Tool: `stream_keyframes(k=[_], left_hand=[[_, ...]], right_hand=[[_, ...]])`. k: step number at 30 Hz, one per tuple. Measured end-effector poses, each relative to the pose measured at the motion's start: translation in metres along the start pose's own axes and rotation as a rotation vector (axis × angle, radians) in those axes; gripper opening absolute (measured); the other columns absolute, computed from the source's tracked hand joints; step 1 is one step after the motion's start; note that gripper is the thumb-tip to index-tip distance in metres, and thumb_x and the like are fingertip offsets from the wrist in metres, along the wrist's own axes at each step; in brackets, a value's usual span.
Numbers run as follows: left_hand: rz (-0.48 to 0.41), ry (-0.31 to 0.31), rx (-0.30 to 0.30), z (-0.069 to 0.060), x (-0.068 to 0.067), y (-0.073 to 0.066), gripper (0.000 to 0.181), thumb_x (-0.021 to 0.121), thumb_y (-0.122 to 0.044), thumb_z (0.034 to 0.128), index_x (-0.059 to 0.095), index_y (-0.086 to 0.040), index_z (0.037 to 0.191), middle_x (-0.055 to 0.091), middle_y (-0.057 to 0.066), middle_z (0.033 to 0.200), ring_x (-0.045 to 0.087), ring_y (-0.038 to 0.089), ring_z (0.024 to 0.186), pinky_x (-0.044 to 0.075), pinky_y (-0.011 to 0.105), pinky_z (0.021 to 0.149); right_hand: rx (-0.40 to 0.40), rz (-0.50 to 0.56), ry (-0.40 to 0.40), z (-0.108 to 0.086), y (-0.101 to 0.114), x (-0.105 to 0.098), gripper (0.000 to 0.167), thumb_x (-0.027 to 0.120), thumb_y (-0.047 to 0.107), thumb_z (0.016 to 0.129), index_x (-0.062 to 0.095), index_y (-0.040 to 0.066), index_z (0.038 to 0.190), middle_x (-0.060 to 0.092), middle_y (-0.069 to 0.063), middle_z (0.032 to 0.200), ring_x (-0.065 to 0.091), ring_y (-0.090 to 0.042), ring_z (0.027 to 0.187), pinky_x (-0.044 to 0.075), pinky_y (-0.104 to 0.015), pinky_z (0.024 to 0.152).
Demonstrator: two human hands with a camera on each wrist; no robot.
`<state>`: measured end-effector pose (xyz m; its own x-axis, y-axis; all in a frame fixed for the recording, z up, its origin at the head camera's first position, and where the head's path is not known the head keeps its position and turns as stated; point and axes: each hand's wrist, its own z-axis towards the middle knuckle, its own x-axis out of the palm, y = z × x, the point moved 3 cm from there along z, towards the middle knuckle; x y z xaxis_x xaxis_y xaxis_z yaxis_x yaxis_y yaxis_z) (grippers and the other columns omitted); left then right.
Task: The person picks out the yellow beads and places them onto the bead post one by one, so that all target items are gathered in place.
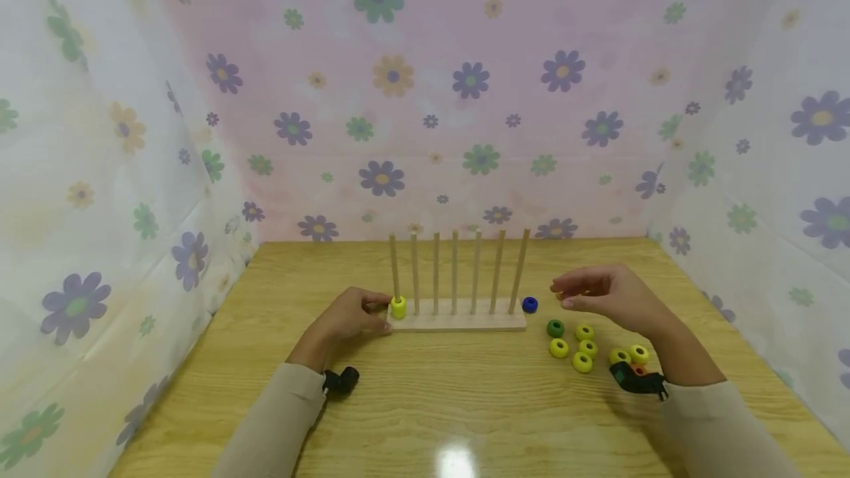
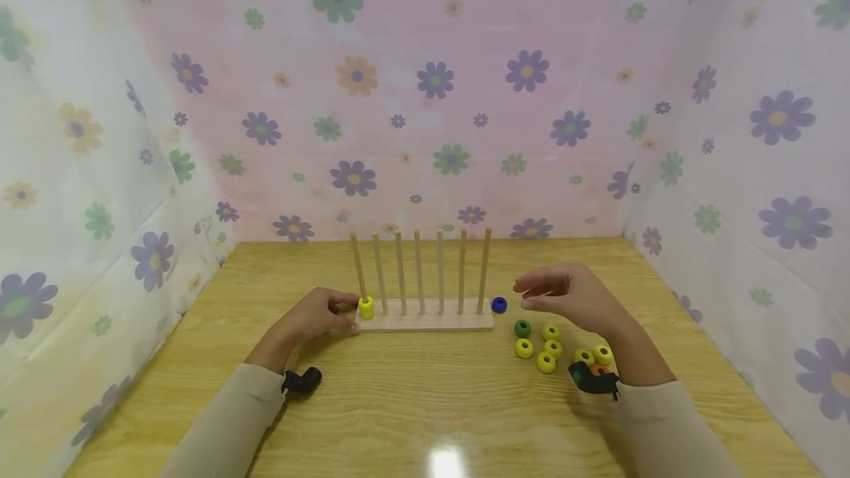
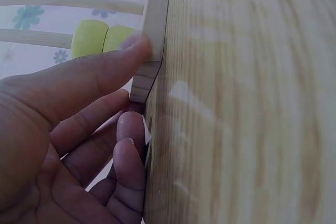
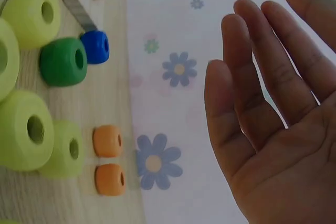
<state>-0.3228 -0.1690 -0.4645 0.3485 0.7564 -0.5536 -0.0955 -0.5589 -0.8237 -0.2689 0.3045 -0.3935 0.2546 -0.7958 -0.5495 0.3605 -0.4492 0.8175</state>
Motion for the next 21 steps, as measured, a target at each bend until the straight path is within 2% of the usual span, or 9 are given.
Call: stream_keyframes(k=[5, 10, 15, 21], left_hand=[[0.014, 0.004, 0.016, 0.002, 0.000, 0.001, 0.058, 0.089, -0.019, 0.0830, 0.069, -0.018, 0.138, 0.063, 0.005, 0.145, 0.060, 0.028, 0.130, 0.049, 0.051, 0.109], [0.016, -0.003, -0.004, 0.000, 0.001, 0.000, 0.059, 0.090, -0.019, 0.0822, 0.070, -0.019, 0.137, 0.063, 0.004, 0.144, 0.059, 0.029, 0.131, 0.047, 0.052, 0.110], [0.023, -0.022, -0.021, 0.000, 0.000, -0.001, 0.058, 0.090, -0.019, 0.0818, 0.070, -0.021, 0.136, 0.064, 0.002, 0.143, 0.060, 0.026, 0.127, 0.048, 0.051, 0.109], [0.035, -0.022, -0.024, 0.002, 0.000, -0.001, 0.056, 0.090, -0.020, 0.0819, 0.071, -0.022, 0.135, 0.064, 0.002, 0.142, 0.064, 0.021, 0.117, 0.052, 0.048, 0.104]], right_hand=[[0.031, 0.021, 0.040, -0.001, -0.018, -0.005, 0.035, 0.077, 0.022, 0.095, 0.073, 0.015, 0.129, 0.072, -0.016, 0.129, 0.071, -0.032, 0.115, 0.060, -0.028, 0.090], [0.069, 0.050, 0.103, -0.004, -0.032, -0.005, 0.041, 0.077, 0.019, 0.095, 0.069, 0.011, 0.135, 0.069, -0.016, 0.135, 0.067, -0.029, 0.123, 0.058, -0.027, 0.092], [0.086, 0.084, 0.166, -0.005, -0.039, -0.007, 0.044, 0.073, 0.011, 0.097, 0.064, 0.002, 0.139, 0.064, -0.021, 0.140, 0.065, -0.031, 0.125, 0.058, -0.027, 0.093], [0.130, 0.081, 0.220, -0.009, -0.051, -0.011, 0.044, 0.072, 0.010, 0.098, 0.063, 0.002, 0.140, 0.064, -0.023, 0.139, 0.063, -0.040, 0.125, 0.056, -0.025, 0.094]])
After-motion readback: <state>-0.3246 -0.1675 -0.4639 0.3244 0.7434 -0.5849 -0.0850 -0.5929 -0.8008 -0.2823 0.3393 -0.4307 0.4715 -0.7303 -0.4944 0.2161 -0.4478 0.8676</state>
